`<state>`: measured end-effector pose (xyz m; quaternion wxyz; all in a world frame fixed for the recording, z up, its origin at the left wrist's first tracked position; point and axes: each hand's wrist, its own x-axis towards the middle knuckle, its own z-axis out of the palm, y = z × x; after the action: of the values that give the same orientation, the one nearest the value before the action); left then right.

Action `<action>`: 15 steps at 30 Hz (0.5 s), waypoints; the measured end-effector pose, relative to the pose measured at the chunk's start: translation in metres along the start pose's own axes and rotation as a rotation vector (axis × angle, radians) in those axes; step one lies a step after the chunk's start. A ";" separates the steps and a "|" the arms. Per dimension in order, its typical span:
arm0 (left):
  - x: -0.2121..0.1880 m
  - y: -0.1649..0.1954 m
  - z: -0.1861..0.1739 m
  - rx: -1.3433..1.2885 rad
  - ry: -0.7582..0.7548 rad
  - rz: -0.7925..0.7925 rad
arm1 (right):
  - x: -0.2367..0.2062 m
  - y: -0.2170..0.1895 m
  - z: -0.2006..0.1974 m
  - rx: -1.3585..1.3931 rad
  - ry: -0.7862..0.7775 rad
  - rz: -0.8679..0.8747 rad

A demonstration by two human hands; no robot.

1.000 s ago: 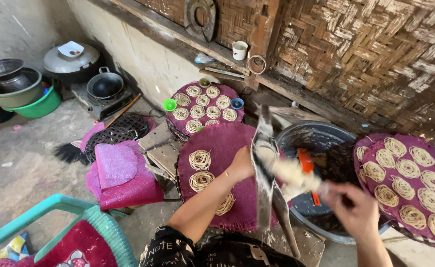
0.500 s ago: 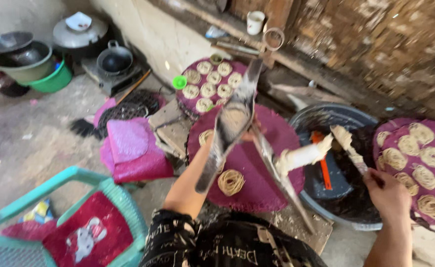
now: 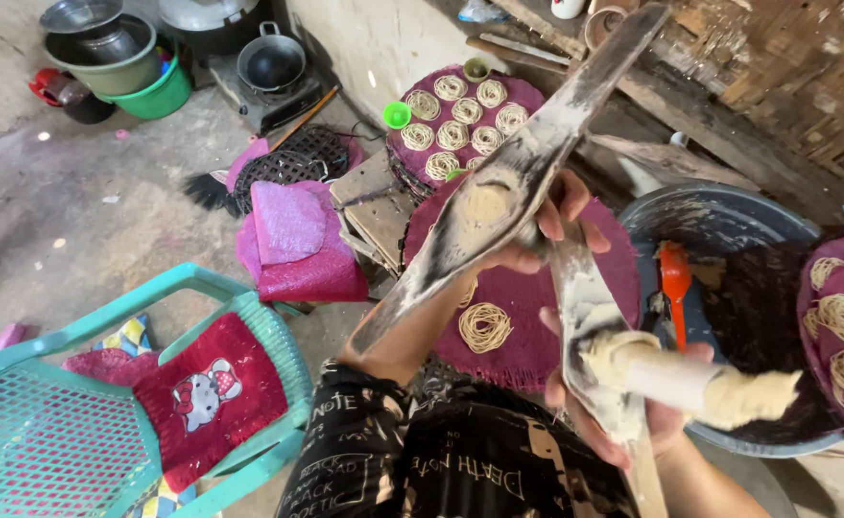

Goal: The person operates a manual wooden screw press to extrude dough into thin noodle strands. They scoop dough from a large basin, load it into the press cylinder, press the lever to extrude noodles, gather the strands into nests, and place the nests onto round fabric-covered trays.

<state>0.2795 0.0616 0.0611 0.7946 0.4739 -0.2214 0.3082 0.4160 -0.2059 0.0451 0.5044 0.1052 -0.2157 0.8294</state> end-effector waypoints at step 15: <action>-0.127 0.087 0.031 0.624 -0.003 -0.350 | -0.022 -0.074 0.020 -0.924 0.464 -0.148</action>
<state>0.1261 0.0303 0.0468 0.6518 0.7251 -0.0333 0.2196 0.4912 -0.2034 0.0732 0.5900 -0.2998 -0.4340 0.6114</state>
